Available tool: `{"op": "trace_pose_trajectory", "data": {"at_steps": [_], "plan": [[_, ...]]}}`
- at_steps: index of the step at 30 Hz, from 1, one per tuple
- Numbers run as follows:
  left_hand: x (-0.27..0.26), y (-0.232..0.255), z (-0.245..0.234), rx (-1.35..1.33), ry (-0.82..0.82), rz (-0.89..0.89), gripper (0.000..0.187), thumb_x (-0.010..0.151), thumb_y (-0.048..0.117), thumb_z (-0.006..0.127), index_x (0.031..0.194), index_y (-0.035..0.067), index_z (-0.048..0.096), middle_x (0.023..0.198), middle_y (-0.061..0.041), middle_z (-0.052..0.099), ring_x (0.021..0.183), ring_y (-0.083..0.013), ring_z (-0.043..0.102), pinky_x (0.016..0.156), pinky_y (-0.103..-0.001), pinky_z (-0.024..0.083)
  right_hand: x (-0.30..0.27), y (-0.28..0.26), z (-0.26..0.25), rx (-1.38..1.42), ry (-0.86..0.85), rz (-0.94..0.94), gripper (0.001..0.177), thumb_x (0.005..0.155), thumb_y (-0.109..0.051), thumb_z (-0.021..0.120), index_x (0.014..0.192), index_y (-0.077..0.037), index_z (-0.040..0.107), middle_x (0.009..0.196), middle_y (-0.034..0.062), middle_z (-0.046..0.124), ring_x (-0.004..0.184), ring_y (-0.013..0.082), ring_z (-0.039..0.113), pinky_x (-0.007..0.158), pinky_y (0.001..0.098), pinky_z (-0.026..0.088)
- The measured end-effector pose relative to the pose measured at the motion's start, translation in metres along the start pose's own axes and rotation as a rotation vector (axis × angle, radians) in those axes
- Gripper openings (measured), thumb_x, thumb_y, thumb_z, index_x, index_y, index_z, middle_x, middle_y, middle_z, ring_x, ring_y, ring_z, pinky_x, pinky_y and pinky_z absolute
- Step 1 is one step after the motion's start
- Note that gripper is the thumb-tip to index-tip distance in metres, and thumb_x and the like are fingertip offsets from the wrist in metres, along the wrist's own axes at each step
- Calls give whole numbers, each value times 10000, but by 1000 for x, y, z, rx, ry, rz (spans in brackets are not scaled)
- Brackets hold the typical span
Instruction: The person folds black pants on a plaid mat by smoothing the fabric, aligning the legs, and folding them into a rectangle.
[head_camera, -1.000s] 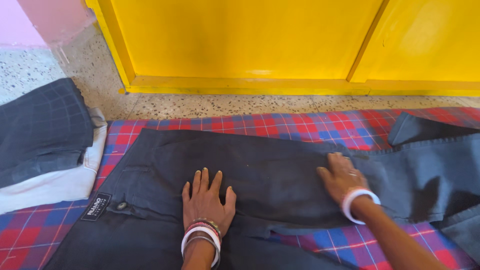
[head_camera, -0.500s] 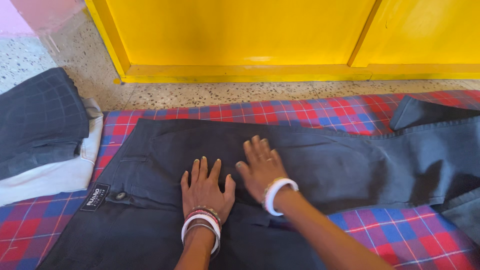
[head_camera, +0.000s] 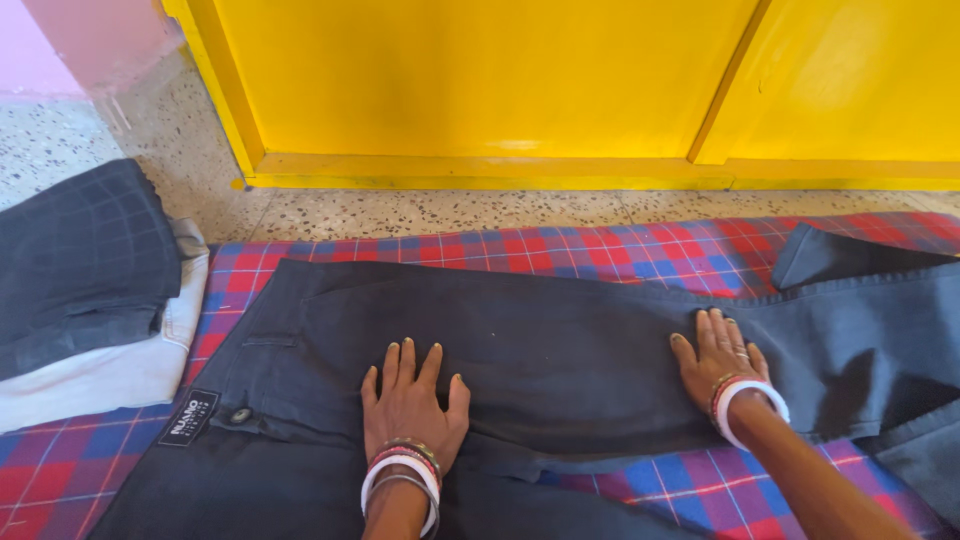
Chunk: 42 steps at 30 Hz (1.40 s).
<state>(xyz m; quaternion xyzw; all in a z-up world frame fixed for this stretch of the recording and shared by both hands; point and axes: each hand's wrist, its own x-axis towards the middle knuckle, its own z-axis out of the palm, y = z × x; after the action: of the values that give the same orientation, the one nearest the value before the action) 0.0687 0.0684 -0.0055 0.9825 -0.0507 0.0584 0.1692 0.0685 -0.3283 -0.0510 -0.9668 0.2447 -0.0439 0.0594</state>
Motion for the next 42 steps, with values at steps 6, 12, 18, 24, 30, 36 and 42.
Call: {"op": "trace_pose_trajectory", "data": {"at_steps": [6,12,18,24,30,36,42], "plan": [[-1,2,-4,2,-7,-1,646,922,469,446,1505,193,488,1621,-119,365,1498,-251,222,1208,-466,134,-43,-87,-28,-372,-17,-292,501,1065,-507,374,1449,-197,458,1664,200,281,1561,389,243,1234,468,264],[-1,0,0,-18,31,11,596,929,464,457,1446,172,510,1565,-123,390,1498,-257,251,1213,-467,148,-110,-200,3,186,-148,-650,665,1037,-427,402,1576,-60,273,1674,212,177,1536,400,152,1169,549,176],[-2,-4,3,-61,42,8,602,929,459,461,1442,149,512,1566,-132,389,1500,-266,249,1212,-459,153,-61,-104,4,-68,51,-402,662,981,-503,431,1522,-124,381,1627,120,356,1504,301,325,1175,461,318],[-3,-4,1,-78,56,14,607,930,454,457,1444,135,506,1562,-145,388,1494,-277,248,1204,-469,153,-23,-33,-25,-188,-179,20,753,970,-560,489,1514,-77,297,1608,173,235,1486,352,206,1163,491,241],[-3,-4,-1,-55,66,22,602,942,456,450,1446,133,512,1559,-149,402,1491,-282,267,1204,-471,166,-159,-150,-9,-236,95,-813,527,985,-386,393,1431,-108,418,1612,189,297,1495,398,271,1111,520,292],[-2,-6,3,-76,78,29,596,942,452,455,1443,134,521,1559,-152,410,1494,-290,274,1208,-469,172,-126,-153,-1,52,-138,-690,558,1029,-352,375,1537,-123,352,1661,140,298,1530,328,278,1188,485,304],[-4,-8,5,-122,123,31,585,948,424,450,1442,118,519,1561,-165,406,1491,-298,275,1200,-477,176,-32,-92,-19,-94,-213,-162,778,971,-586,466,1593,-191,213,1683,126,135,1555,318,119,1225,501,183]]}}
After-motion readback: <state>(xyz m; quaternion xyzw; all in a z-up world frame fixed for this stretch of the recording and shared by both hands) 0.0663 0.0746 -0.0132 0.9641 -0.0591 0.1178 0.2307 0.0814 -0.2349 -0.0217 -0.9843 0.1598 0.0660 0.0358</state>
